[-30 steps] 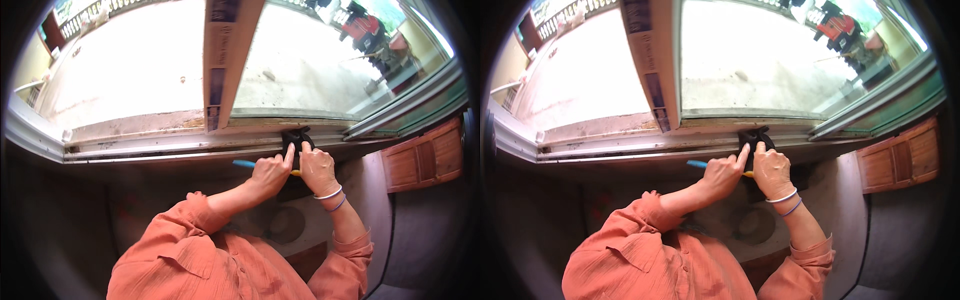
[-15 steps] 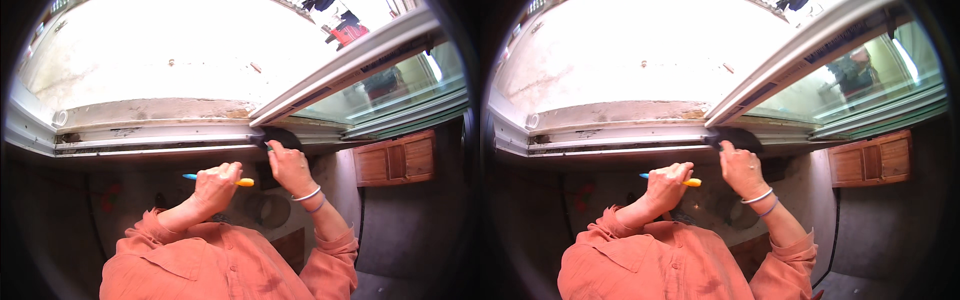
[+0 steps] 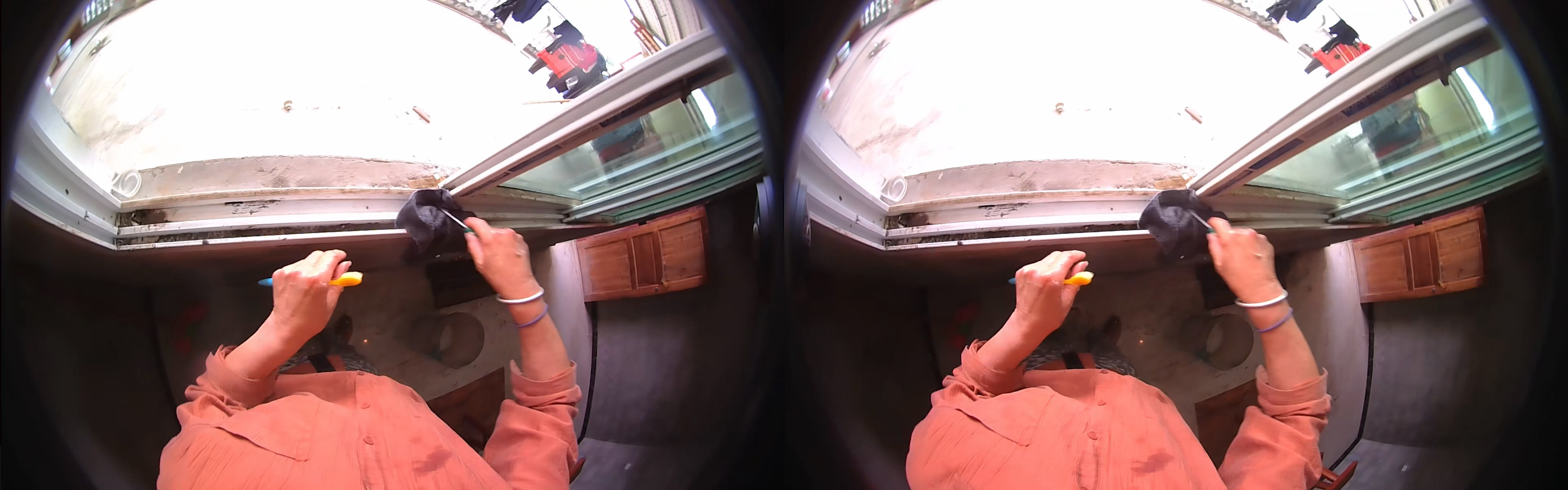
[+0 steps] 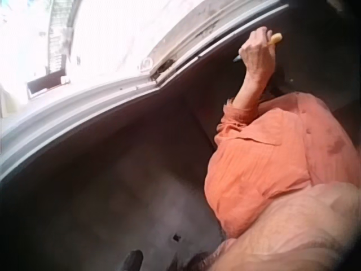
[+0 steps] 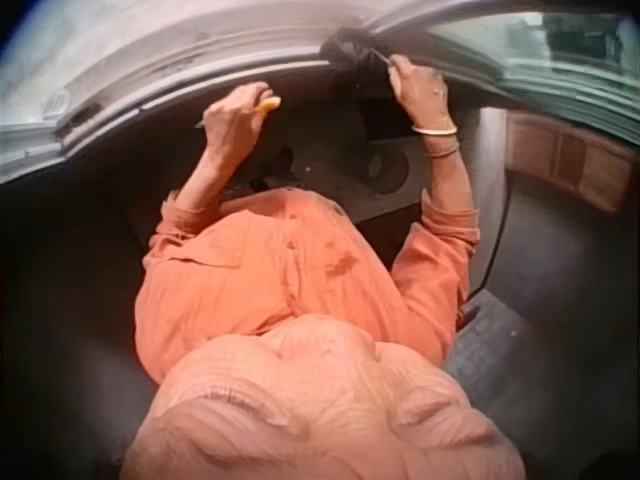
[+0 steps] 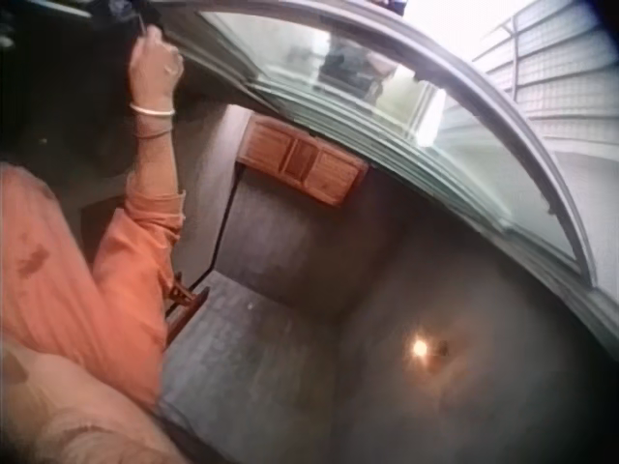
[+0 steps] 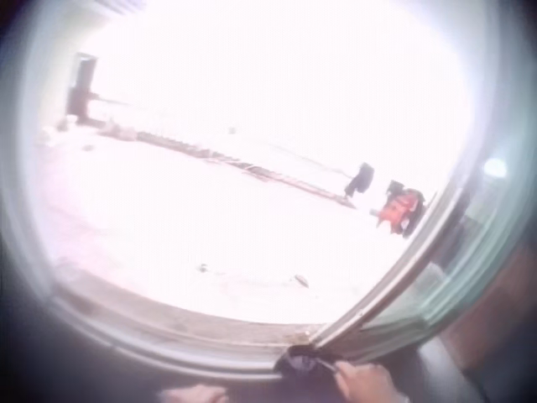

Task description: The person cleans a window frame using a cloth and a screwdriver. They wipe the frame, scrape debris from the track, and repeatedly rinse the cloth in a bucket of water.

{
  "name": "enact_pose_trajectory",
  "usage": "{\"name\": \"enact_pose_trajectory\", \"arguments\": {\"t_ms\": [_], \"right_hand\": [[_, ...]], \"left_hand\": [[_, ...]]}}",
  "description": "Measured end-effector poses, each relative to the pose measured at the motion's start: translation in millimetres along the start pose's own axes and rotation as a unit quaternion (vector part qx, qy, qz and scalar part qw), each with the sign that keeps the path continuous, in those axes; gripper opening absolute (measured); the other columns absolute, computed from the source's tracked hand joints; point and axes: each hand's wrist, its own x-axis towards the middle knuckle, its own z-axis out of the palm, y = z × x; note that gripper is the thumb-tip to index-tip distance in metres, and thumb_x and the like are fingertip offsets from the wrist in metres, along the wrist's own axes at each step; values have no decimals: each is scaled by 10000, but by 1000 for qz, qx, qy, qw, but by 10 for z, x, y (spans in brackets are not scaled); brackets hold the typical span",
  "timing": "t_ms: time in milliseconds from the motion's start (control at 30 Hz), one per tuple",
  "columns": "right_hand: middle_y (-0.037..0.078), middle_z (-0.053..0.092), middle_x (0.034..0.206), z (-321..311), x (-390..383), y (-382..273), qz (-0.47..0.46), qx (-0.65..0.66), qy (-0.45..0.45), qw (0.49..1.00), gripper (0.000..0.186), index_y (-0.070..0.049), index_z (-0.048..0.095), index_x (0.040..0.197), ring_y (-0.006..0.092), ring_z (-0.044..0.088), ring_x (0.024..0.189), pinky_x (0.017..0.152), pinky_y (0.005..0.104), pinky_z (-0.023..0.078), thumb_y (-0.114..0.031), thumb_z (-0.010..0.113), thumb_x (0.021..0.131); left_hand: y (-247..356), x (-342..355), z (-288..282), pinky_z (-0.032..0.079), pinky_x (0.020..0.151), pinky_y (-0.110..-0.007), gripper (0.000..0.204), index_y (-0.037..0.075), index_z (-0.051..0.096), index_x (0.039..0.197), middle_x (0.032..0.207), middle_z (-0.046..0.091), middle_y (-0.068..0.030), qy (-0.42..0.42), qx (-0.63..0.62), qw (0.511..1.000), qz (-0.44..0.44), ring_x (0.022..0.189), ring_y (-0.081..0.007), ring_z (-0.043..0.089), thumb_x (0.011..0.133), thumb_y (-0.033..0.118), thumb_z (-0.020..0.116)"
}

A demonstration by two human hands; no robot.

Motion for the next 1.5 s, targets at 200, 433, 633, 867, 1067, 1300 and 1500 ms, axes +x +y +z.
{"name": "enact_pose_trajectory", "arguments": {"t_ms": [200,433,633,867,1067,1300,1500], "right_hand": [[181,668,714,-33,72,257,-16,29,-57,998,190,-124,614,1077,383,670,705,635,486,534,-193,631,901],[206,641,767,94,410,275,-59,290,-113,948,242,-124,681,1138,394,626,667,591,430,472,-185,667,904],[173,677,784,388,616,-823,-175,301,-26,937,296,-127,657,1202,348,663,699,621,420,515,-209,658,917],[153,686,761,556,854,-1670,-206,348,35,914,270,-130,659,1152,321,676,686,609,433,522,-237,648,905],[122,650,787,611,782,-1971,-194,414,104,884,301,-155,625,1188,307,664,670,551,401,529,-222,655,897],[85,634,836,632,100,-1502,-162,560,195,788,441,-111,611,1271,264,639,642,546,347,518,-118,720,844],[144,692,1049,713,-603,-564,-53,613,199,763,378,-66,628,1227,307,702,851,699,338,571,-81,713,858]], "left_hand": [[-81,-136,65,522,595,-370,110,53,677,947,810,680,-112,57,-24,997,-51,694,-313,668,860,113,706],[-115,28,-74,505,584,-356,115,32,674,944,808,664,-128,100,-35,993,-60,673,-317,656,842,67,713],[-233,16,-89,503,636,-383,126,22,660,946,812,641,-133,164,-3,984,-70,714,-315,638,837,54,714],[-599,161,-623,517,758,-442,509,79,599,1212,1113,569,-95,93,218,953,-188,975,-338,636,793,303,780],[-881,90,-767,494,742,-428,168,25,632,1033,958,596,-133,192,233,948,-97,895,-352,619,876,61,677],[172,40,-753,463,616,-357,134,-18,602,1003,820,588,-148,222,125,967,20,709,-262,595,873,-48,594],[999,514,91,417,534,-352,177,9,508,882,721,503,-123,132,-47,982,128,576,-285,516,756,-13,630]]}}
